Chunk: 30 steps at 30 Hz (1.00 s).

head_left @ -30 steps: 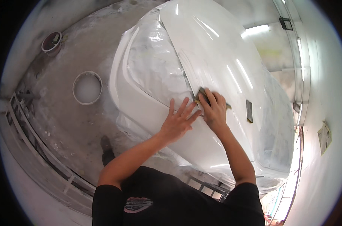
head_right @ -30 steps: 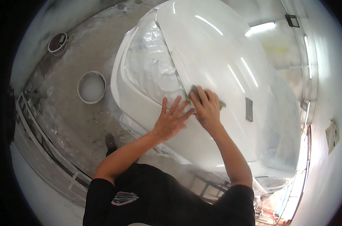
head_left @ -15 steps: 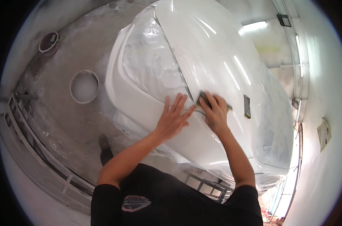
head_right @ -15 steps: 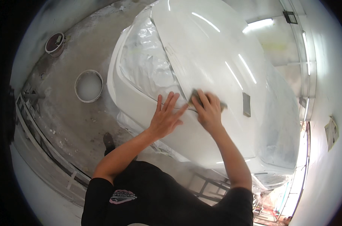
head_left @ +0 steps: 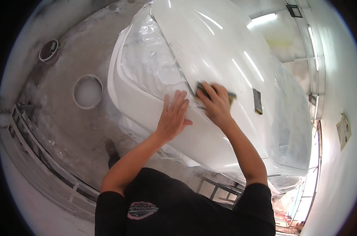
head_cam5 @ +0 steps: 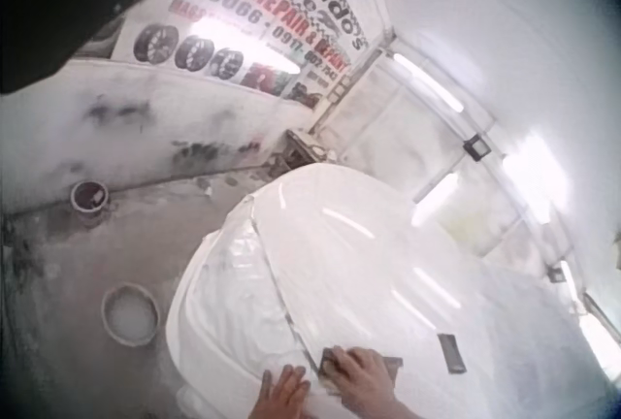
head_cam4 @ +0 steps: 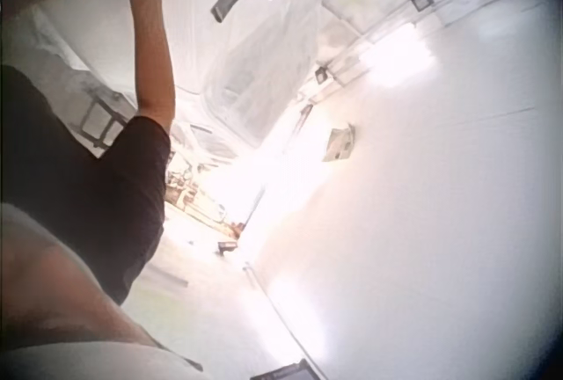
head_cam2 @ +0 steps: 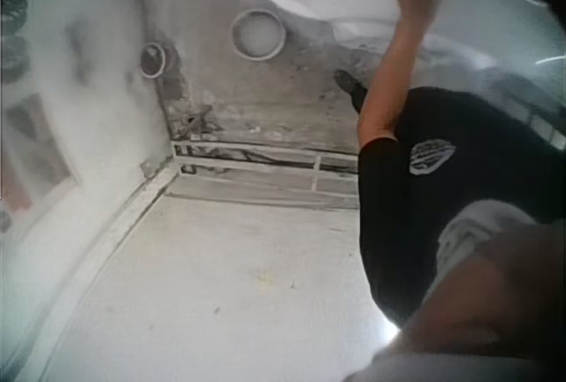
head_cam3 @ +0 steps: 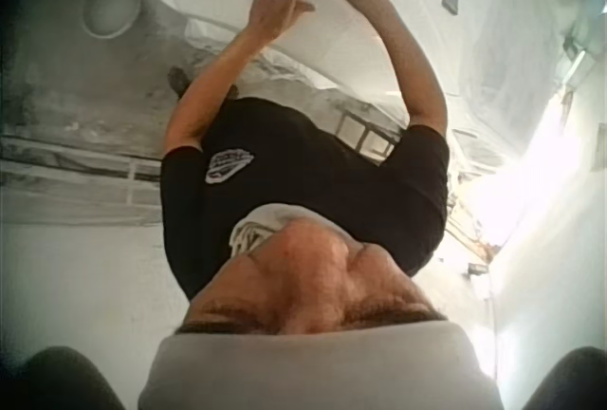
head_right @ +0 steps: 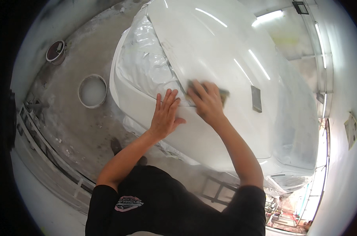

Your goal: Sanding the hood and body of a white car using sanding blocks and water.

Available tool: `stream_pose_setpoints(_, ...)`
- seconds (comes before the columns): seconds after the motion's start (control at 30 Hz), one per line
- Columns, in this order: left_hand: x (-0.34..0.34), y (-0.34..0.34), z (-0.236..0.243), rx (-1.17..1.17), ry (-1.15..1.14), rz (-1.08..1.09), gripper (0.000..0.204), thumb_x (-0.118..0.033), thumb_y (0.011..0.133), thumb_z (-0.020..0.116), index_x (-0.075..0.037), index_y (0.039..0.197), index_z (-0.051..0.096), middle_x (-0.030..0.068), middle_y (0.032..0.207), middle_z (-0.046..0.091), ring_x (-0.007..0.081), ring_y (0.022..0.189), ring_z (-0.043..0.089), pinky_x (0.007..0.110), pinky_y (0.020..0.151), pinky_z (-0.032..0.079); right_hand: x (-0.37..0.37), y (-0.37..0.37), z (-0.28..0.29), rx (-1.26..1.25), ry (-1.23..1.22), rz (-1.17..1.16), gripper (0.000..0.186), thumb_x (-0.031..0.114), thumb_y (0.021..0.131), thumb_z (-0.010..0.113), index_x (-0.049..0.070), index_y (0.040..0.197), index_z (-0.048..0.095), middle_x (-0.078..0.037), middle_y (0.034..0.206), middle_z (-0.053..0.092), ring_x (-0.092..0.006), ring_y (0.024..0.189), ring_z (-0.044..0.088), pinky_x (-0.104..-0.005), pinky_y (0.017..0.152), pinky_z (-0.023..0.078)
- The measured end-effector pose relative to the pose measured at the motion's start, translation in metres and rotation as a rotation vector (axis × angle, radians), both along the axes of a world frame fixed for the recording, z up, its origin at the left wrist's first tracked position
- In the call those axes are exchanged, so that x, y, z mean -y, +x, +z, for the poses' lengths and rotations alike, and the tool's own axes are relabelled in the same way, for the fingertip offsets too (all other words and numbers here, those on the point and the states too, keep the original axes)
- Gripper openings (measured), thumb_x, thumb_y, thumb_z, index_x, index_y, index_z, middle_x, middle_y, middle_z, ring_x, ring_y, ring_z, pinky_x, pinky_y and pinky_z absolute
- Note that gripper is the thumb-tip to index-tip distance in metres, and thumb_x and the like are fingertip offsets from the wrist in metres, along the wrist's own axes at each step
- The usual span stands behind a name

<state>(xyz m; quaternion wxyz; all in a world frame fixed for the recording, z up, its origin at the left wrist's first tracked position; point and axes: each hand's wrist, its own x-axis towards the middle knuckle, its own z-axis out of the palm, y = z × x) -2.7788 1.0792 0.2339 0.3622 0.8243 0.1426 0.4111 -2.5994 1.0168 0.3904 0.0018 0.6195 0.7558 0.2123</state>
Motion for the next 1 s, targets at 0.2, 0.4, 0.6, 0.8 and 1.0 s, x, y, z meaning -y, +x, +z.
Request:
stream_pose_setpoints(0.2, 0.002, -0.011, 0.002, -0.057, 0.051, 0.098, 0.097, -0.043, 0.085, 0.09, 0.001, 0.159, 0.045, 0.0273, 0.178, 0.033, 0.0478, 0.168, 0.028, 0.074, 0.133, 0.018, -0.01, -0.007, 0.016, -0.077, -0.08, 0.018, 0.044, -0.003, 0.078, 0.074, 0.007, 0.12, 0.08, -0.012, 0.148, 0.067, -0.0361, 0.123, 0.064, -0.05, 0.104, 0.052)
stream_pose_setpoints(0.4, 0.011, -0.002, 0.014, -0.068, 0.021, 0.075, 0.097, -0.041, 0.084, 0.09, 0.0, 0.16, 0.047, 0.0253, 0.18, 0.032, 0.0464, 0.17, 0.025, 0.073, 0.133, 0.019, 0.004, 0.005, 0.008, -0.073, -0.071, 0.059, 0.044, -0.003, 0.078, 0.075, 0.008, 0.12, 0.082, -0.011, 0.149, 0.067, -0.0351, 0.124, 0.063, -0.0491, 0.104, 0.053)
stream_pose_setpoints(0.6, 0.018, -0.008, 0.009, -0.098, 0.022, 0.139, 0.097, -0.04, 0.083, 0.091, 0.0, 0.16, 0.048, 0.0215, 0.182, 0.031, 0.0425, 0.171, 0.025, 0.071, 0.134, 0.018, 0.035, 0.035, 0.026, -0.038, -0.14, 0.171, 0.041, -0.001, 0.078, 0.078, 0.006, 0.118, 0.082, -0.009, 0.149, 0.067, -0.0346, 0.125, 0.063, -0.0514, 0.105, 0.054)
stream_pose_setpoints(0.8, 0.026, -0.001, 0.017, -0.181, 0.015, 0.144, 0.096, -0.04, 0.082, 0.091, -0.001, 0.16, 0.049, 0.0172, 0.183, 0.03, 0.0391, 0.172, 0.022, 0.071, 0.134, 0.017, 0.014, 0.017, 0.025, -0.044, -0.173, 0.232, 0.04, 0.001, 0.078, 0.079, 0.006, 0.117, 0.082, -0.009, 0.148, 0.067, -0.0348, 0.123, 0.064, -0.051, 0.105, 0.054)
stream_pose_setpoints(1.0, 0.029, 0.0, 0.021, -0.159, -0.005, 0.152, 0.094, -0.038, 0.084, 0.091, -0.001, 0.16, 0.05, 0.015, 0.184, 0.03, 0.0374, 0.173, 0.02, 0.071, 0.135, 0.016, 0.037, 0.025, 0.033, -0.021, -0.169, 0.193, 0.041, 0.0, 0.078, 0.079, 0.004, 0.119, 0.08, -0.011, 0.145, 0.067, -0.0355, 0.123, 0.062, -0.0505, 0.105, 0.053)
